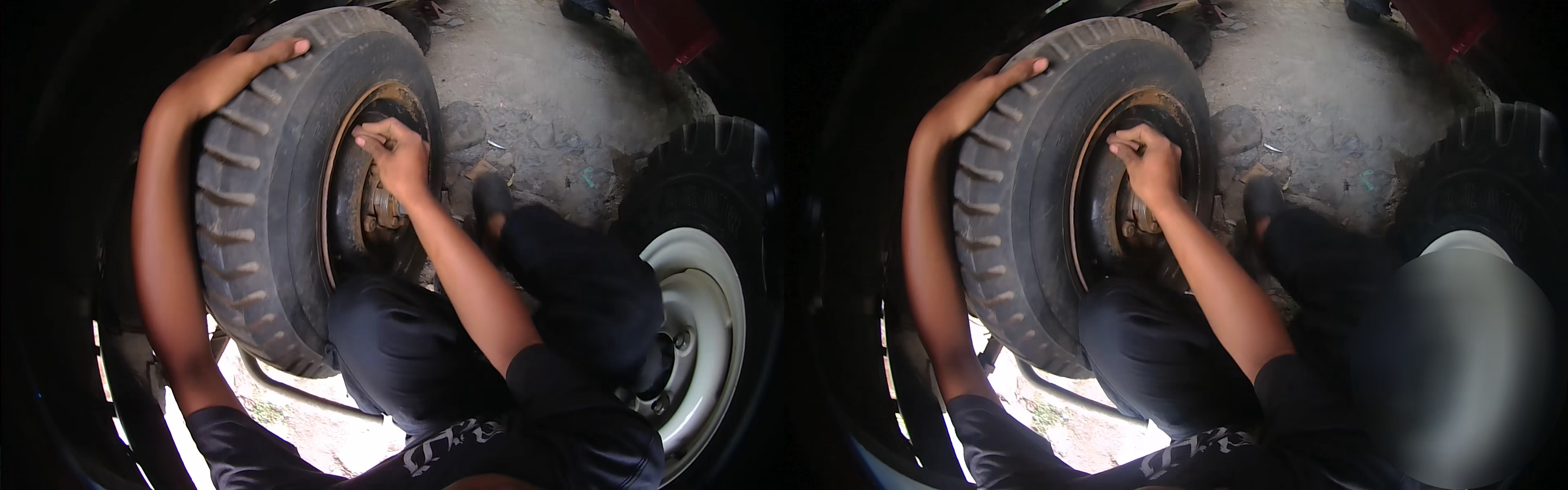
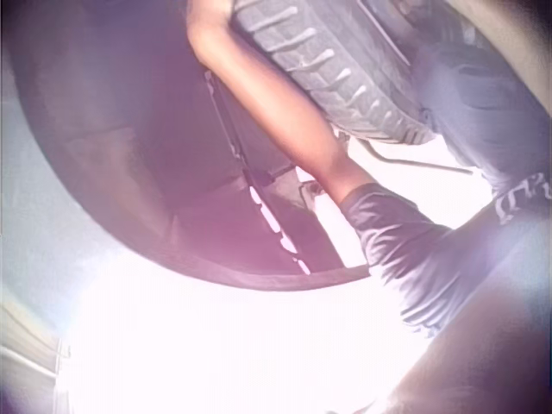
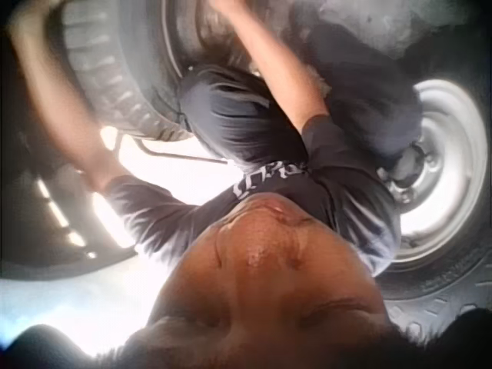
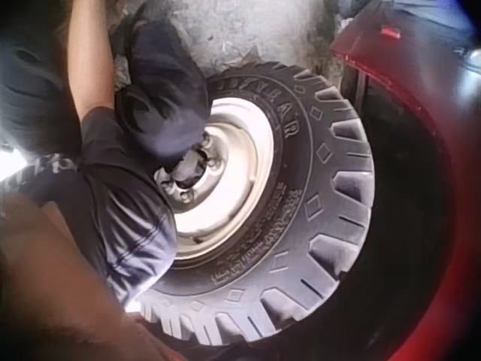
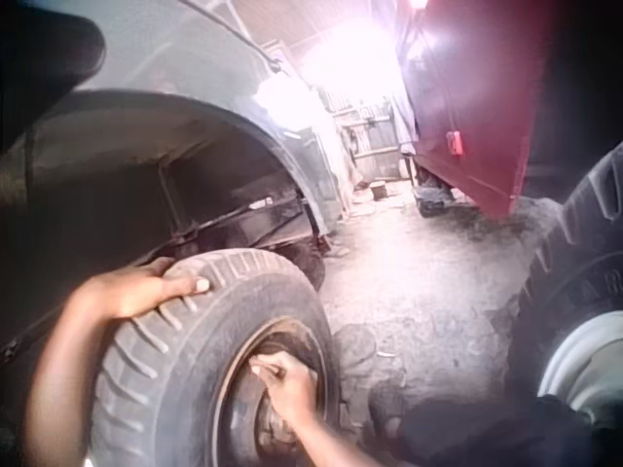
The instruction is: The person sits on the ground and repeatedly wipes the rim and hub area of a vehicle wheel with a small cloth. They rotate the wheel slightly to access different sections and continue wiping the same areas multiple times.
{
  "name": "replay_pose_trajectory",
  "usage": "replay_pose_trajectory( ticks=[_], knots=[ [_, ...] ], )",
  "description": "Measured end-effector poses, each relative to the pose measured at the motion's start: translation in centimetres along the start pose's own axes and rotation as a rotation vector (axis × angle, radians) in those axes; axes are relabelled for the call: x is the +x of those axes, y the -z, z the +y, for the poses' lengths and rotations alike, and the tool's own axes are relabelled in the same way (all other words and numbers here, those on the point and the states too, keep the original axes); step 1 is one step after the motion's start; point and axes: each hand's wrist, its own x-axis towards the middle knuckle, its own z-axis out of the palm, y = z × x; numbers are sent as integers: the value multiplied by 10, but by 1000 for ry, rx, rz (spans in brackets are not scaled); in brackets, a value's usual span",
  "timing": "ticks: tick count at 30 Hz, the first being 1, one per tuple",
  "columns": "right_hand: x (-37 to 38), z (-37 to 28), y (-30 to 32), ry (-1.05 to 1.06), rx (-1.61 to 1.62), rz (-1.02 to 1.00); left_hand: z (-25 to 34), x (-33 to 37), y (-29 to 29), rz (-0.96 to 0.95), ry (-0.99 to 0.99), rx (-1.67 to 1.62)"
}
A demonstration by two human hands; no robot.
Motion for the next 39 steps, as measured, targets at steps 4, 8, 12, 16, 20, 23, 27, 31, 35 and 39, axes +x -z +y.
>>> replay_pose_trajectory(
  ticks=[4, 8, 12, 16, 20, 23, 27, 31, 35, 39],
  knots=[
    [-11, 7, 2, -75, 167, 80, 3, 3, -2, -30, 39, -77],
    [-8, 5, 12, -35, 171, 56, 23, 3, 4, -74, 33, 2],
    [14, 30, 14, -71, 164, 171, 29, 27, -10, -54, -111, -76],
    [-20, 41, 7, 133, 110, 211, 34, 30, -15, 0, -157, -120],
    [-15, 47, 9, 36, 274, 163, 37, 24, -27, 21, -134, -254],
    [3, 43, 13, -42, 344, 213, 29, 28, -25, 1, -107, -258],
    [-23, 22, 16, 239, 152, 132, 21, 38, -20, -10, -109, -107],
    [4, 50, 20, -131, 337, 163, 50, 32, -5, -123, -46, 56],
    [0, 47, 32, 49, 255, 82, 41, 33, -26, 10, -167, 134],
    [-5, 42, 35, 124, 235, 14, 27, 27, -23, -44, -297, -50]
  ],
)
